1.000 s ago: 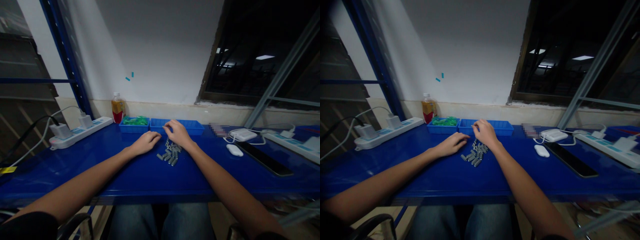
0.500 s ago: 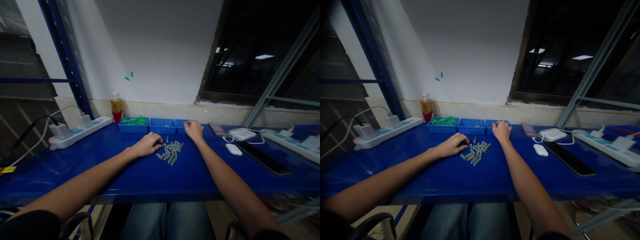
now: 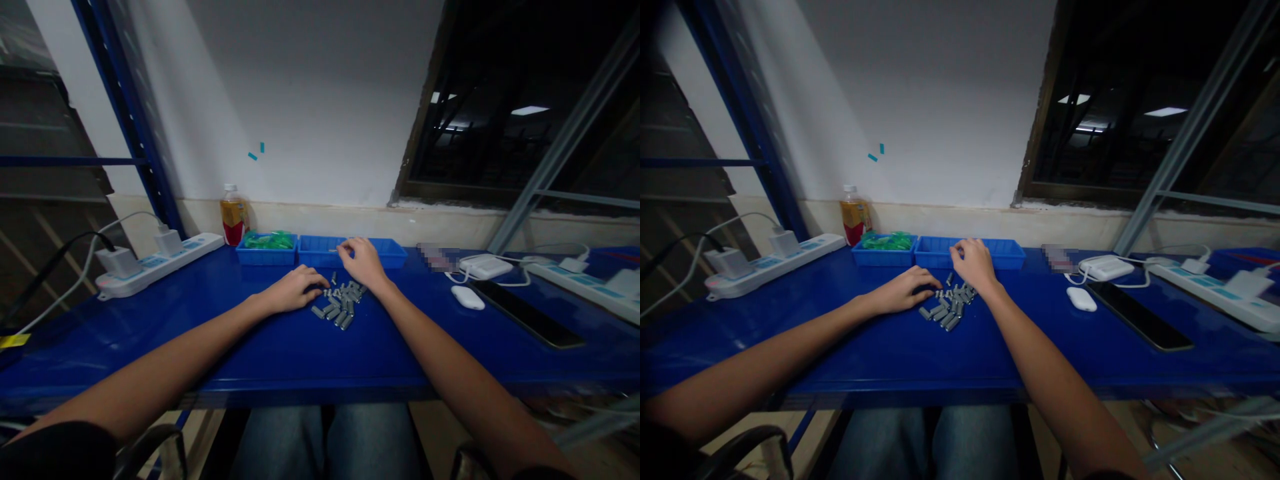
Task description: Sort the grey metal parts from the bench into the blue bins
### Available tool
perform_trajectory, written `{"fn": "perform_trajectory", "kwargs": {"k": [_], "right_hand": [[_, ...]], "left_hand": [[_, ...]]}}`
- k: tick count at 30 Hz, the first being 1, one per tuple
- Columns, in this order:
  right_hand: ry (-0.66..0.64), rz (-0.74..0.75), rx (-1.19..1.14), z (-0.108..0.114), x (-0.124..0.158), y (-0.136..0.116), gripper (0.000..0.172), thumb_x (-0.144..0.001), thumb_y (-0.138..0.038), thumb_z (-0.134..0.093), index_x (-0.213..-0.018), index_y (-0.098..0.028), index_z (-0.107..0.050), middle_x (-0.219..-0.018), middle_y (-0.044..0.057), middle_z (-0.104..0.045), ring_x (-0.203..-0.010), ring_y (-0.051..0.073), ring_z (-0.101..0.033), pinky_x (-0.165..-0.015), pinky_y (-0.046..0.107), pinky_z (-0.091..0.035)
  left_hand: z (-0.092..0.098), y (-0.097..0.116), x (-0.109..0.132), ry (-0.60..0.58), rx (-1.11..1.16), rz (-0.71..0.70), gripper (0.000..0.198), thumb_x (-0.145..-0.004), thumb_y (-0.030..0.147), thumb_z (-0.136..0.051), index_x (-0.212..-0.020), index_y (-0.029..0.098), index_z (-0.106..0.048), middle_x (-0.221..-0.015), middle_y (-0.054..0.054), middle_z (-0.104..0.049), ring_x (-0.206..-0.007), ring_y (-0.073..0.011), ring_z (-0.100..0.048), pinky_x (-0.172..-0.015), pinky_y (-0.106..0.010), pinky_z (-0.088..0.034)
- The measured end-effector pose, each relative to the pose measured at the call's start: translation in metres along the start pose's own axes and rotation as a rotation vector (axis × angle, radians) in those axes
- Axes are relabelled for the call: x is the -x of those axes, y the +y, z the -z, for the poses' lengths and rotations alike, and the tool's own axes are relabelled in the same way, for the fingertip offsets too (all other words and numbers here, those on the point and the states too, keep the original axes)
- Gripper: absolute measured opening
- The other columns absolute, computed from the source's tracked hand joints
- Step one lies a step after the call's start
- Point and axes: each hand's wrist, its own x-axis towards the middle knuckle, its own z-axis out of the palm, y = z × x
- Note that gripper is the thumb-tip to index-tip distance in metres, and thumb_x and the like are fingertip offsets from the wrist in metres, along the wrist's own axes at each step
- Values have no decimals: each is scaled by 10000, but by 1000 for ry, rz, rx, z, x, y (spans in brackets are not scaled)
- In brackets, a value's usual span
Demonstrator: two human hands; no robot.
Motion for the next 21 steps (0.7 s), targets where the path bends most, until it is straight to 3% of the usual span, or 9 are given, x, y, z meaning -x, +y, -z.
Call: {"fn": "perform_trajectory", "kwargs": {"k": [7, 12, 15, 21], "right_hand": [[-52, 93, -54, 1, 5, -17, 179, -869, -281, -509, -821, -167, -638, -776, 40, -627, -778, 169, -528, -775, 295, -373], [-252, 181, -118, -1, 8, -18, 116, -835, -217, -541, -839, -172, -648, -767, 28, -618, -753, 148, -539, -729, 272, -381], [-308, 251, -156, -4, 10, -20, 94, -817, -189, -562, -848, -174, -650, -769, 25, -625, -775, 148, -544, -746, 270, -383], [-330, 255, -148, -9, 12, -24, 103, -824, -175, -556, -815, -156, -657, -796, 47, -636, -780, 153, -557, -740, 267, -388]], "left_hand": [[3, -2, 0, 3, 46, -21, 164, -845, 295, -543, -930, 187, -632, -944, -48, -636, -930, -194, -541, -866, -308, -387], [8, -5, 0, 136, 176, 225, 222, -833, 323, -486, -850, 151, -625, -861, -46, -655, -803, -183, -570, -762, -289, -416], [7, -9, 0, 204, 309, 380, 295, -836, 372, -441, -856, 141, -623, -846, -42, -660, -737, -170, -573, -692, -271, -423], [2, -12, -1, 219, 323, 413, 349, -815, 426, -438, -844, 142, -638, -815, -36, -667, -702, -170, -561, -657, -271, -424]]}}
